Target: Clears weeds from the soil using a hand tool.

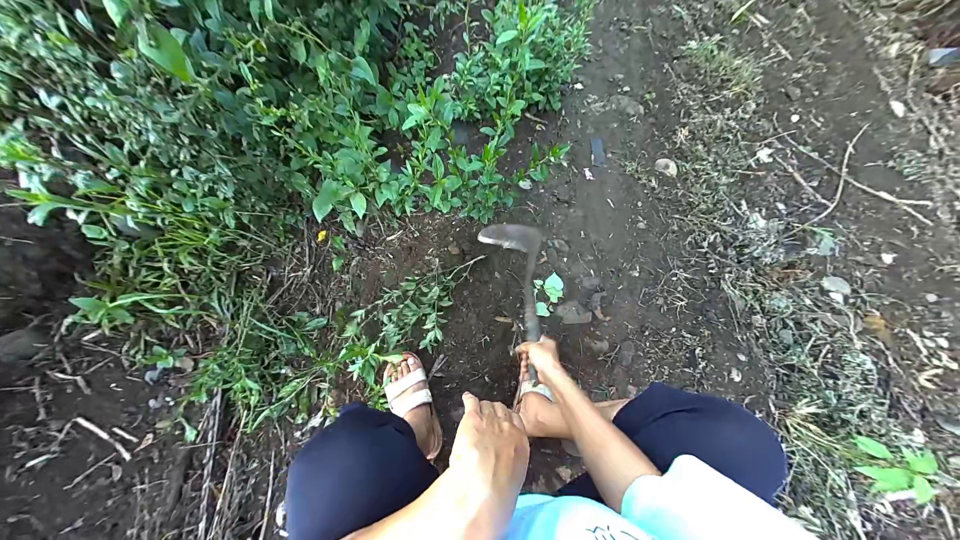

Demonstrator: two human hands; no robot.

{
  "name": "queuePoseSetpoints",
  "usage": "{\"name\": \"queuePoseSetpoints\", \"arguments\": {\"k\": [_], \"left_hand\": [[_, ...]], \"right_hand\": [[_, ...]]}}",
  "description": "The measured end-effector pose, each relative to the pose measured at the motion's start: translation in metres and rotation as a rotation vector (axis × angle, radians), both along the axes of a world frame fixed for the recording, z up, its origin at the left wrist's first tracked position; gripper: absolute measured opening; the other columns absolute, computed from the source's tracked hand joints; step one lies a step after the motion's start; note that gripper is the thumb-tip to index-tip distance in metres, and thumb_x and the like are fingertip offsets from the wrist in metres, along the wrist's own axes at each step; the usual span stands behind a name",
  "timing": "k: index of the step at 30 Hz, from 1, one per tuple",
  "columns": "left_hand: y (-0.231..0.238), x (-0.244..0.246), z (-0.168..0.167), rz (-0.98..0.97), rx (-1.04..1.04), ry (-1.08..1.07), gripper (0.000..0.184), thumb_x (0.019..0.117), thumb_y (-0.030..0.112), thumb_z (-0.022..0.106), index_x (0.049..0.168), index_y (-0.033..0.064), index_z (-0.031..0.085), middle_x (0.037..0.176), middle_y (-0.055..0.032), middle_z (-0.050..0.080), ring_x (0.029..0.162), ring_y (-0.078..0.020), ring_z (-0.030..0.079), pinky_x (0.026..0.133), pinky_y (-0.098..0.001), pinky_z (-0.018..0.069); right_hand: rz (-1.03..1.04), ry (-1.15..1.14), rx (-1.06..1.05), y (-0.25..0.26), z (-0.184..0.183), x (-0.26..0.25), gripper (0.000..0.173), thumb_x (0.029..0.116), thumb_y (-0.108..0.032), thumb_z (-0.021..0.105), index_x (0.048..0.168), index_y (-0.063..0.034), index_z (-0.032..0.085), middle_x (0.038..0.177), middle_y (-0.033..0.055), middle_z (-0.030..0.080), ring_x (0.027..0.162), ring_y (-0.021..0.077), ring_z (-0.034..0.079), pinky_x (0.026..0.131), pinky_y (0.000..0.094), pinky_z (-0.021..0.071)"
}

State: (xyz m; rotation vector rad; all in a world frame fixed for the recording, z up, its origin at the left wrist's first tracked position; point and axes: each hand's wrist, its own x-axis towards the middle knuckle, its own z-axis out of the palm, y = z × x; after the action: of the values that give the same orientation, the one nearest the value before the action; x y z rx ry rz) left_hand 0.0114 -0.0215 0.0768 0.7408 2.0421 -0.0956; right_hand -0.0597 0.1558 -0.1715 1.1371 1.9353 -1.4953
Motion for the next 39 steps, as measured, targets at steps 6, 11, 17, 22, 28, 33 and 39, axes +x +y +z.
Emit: {"name": "queuePoseSetpoints", "arguments": {"k": [6,11,17,22,28,33,39], "left_hand": [[-0.007,0.003,-0.002,0.006,0.006,0.023,0.042,0.1109,0.024,0.041,0.135,-0.0091,0.051,0.131,-0.0279,0.06,0.122,-0.0415,0.06,0.105,-0.0569,0.0418],[-0.006,0.005,0.0,0.008,0.014,0.03,0.041,0.1109,0.022,0.04,0.135,-0.0092,0.051,0.132,-0.028,0.059,0.123,-0.0417,0.059,0.104,-0.0568,0.042],[0.003,0.0,-0.001,0.01,-0.012,-0.035,0.039,0.1105,0.017,0.04,0.139,-0.0094,0.048,0.137,-0.0287,0.056,0.128,-0.0426,0.056,0.106,-0.0583,0.0398],[-0.002,0.001,0.0,0.033,0.046,-0.006,0.041,0.1111,0.022,0.041,0.137,-0.0095,0.049,0.136,-0.0287,0.057,0.128,-0.043,0.056,0.109,-0.0591,0.0376],[-0.005,0.005,-0.002,0.03,0.026,0.013,0.039,0.1108,0.021,0.04,0.134,-0.009,0.052,0.131,-0.0279,0.06,0.123,-0.0414,0.059,0.105,-0.057,0.041],[0.001,0.005,0.002,0.014,0.003,-0.016,0.037,0.1102,0.017,0.041,0.137,-0.008,0.049,0.136,-0.0274,0.057,0.127,-0.0413,0.057,0.106,-0.057,0.0404],[0.0,0.002,-0.001,0.015,-0.001,-0.031,0.04,0.1107,0.019,0.04,0.139,-0.0088,0.048,0.137,-0.0286,0.056,0.128,-0.0419,0.056,0.106,-0.0575,0.0396]], "right_hand": [[-0.405,0.694,0.084,0.043,0.069,-0.064,0.029,0.0992,-0.005,0.066,0.118,0.0052,0.046,0.063,0.0071,0.055,0.046,0.0173,0.059,0.051,0.0352,0.0594],[-0.446,0.491,0.16,-0.003,0.009,-0.044,0.022,0.0961,-0.005,0.056,0.113,0.0036,0.045,0.063,0.0084,0.053,0.046,0.0182,0.057,0.049,0.0369,0.0567],[0.129,-0.226,0.068,-0.023,-0.032,0.02,0.025,0.095,-0.006,0.064,0.117,0.0005,0.053,0.073,0.0066,0.055,0.051,0.0147,0.054,0.047,0.0309,0.0502],[-0.04,0.292,0.174,0.026,0.033,-0.017,0.039,0.0951,-0.005,0.07,0.126,0.0094,0.052,0.072,0.0101,0.062,0.056,0.0157,0.06,0.058,0.0325,0.0559],[-0.519,0.793,0.144,0.025,0.07,-0.071,0.027,0.1013,-0.011,0.064,0.117,-0.0014,0.045,0.064,0.0034,0.053,0.046,0.0165,0.059,0.05,0.0359,0.0591],[0.03,0.049,0.209,-0.005,-0.042,0.036,0.039,0.0968,-0.002,0.06,0.132,0.0106,0.049,0.091,0.0167,0.064,0.071,0.0203,0.065,0.07,0.0375,0.0593],[0.074,-0.103,0.089,0.021,-0.031,0.037,0.052,0.0923,0.001,0.066,0.141,0.0,0.047,0.079,0.0118,0.061,0.054,0.0161,0.056,0.05,0.0324,0.0506]]}}
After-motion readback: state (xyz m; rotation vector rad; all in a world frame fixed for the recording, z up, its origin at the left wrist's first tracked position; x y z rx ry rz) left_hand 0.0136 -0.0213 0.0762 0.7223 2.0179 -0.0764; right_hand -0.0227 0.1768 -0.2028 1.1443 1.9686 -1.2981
